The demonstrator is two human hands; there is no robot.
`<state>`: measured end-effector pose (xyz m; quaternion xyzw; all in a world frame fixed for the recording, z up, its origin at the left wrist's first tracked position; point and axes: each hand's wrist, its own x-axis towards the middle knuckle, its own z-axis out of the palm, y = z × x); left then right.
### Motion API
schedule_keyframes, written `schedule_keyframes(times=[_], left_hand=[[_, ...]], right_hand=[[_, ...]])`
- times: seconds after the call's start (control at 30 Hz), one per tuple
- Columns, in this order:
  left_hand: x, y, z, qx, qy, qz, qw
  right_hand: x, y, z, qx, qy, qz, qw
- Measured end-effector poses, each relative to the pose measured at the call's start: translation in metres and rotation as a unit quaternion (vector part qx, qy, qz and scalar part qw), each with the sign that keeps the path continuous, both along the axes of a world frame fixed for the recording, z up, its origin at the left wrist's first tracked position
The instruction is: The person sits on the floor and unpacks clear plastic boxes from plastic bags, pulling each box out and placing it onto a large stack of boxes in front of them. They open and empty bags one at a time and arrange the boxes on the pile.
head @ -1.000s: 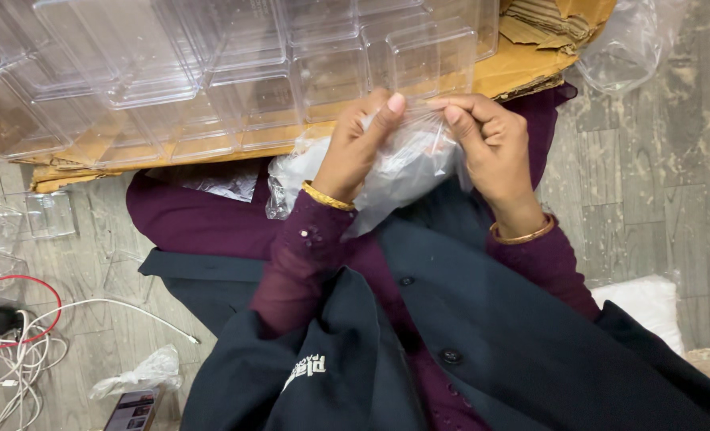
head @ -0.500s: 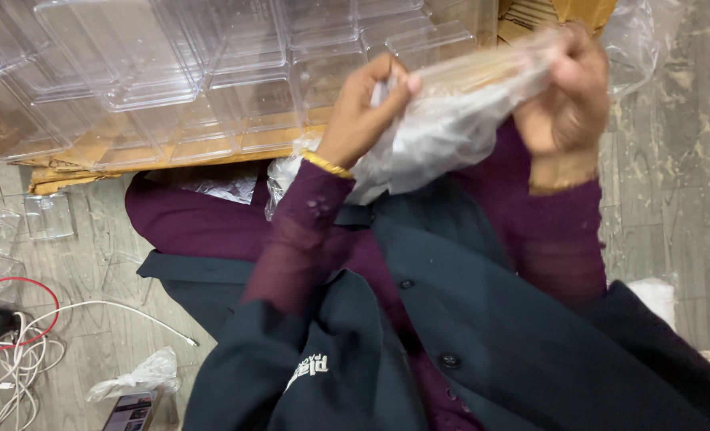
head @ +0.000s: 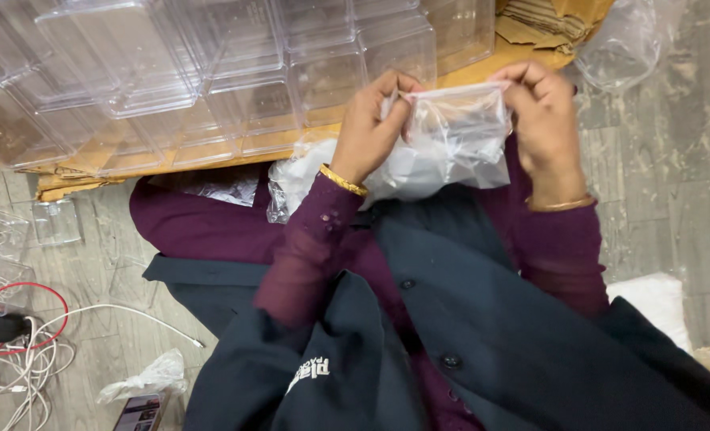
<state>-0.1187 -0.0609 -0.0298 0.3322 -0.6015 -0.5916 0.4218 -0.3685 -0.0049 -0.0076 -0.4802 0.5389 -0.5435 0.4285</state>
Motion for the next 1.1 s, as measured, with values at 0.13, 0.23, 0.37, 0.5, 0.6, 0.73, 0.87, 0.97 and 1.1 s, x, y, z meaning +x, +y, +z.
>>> schedule_keyframes(times=[0.13, 0.23, 0.37, 0.5, 0.6, 0.73, 0.87, 0.97, 1.1], left_hand=[[-0.005, 0.006, -0.007, -0.184, -0.256, 0.083, 0.946], [-0.007, 0.009, -0.001, -0.168, -0.257, 0.074, 0.949], [-0.031, 0.002, 0.019, -0.156, -0.231, 0.026, 0.960], [-0.064, -0.002, 0.033, -0.224, -0.174, -0.003, 0.959], [-0.064, -0.004, 0.035, -0.222, -0.093, 0.002, 0.971], [-0.042, -0.014, 0.032, -0.104, -0.080, -0.034, 0.991], [-0.035, -0.019, 0.028, -0.027, 0.003, -0.078, 0.997], [-0.035, -0.018, 0.024, -0.034, 0.037, -0.090, 0.995], [-0.037, -0.014, 0.018, -0.015, 0.062, -0.106, 0.992]], right_hand=[[0.008, 0.022, -0.022, -0.091, 0.268, -0.004, 0.959], [0.011, 0.020, -0.024, -0.014, 0.173, -0.072, 0.982], [0.004, 0.032, -0.007, 0.149, -0.407, 0.135, 0.891], [-0.011, 0.061, 0.003, 0.098, -0.258, 0.264, 0.924], [-0.044, 0.070, -0.024, 0.048, -0.198, 0.068, 0.977], [-0.136, 0.055, -0.096, -0.034, -0.164, -0.315, 0.934], [-0.187, 0.061, -0.152, 0.053, -0.161, -0.525, 0.834], [-0.185, 0.046, -0.147, 0.055, -0.248, -0.307, 0.917], [-0.110, 0.019, -0.075, -0.096, 0.041, -0.274, 0.956]])
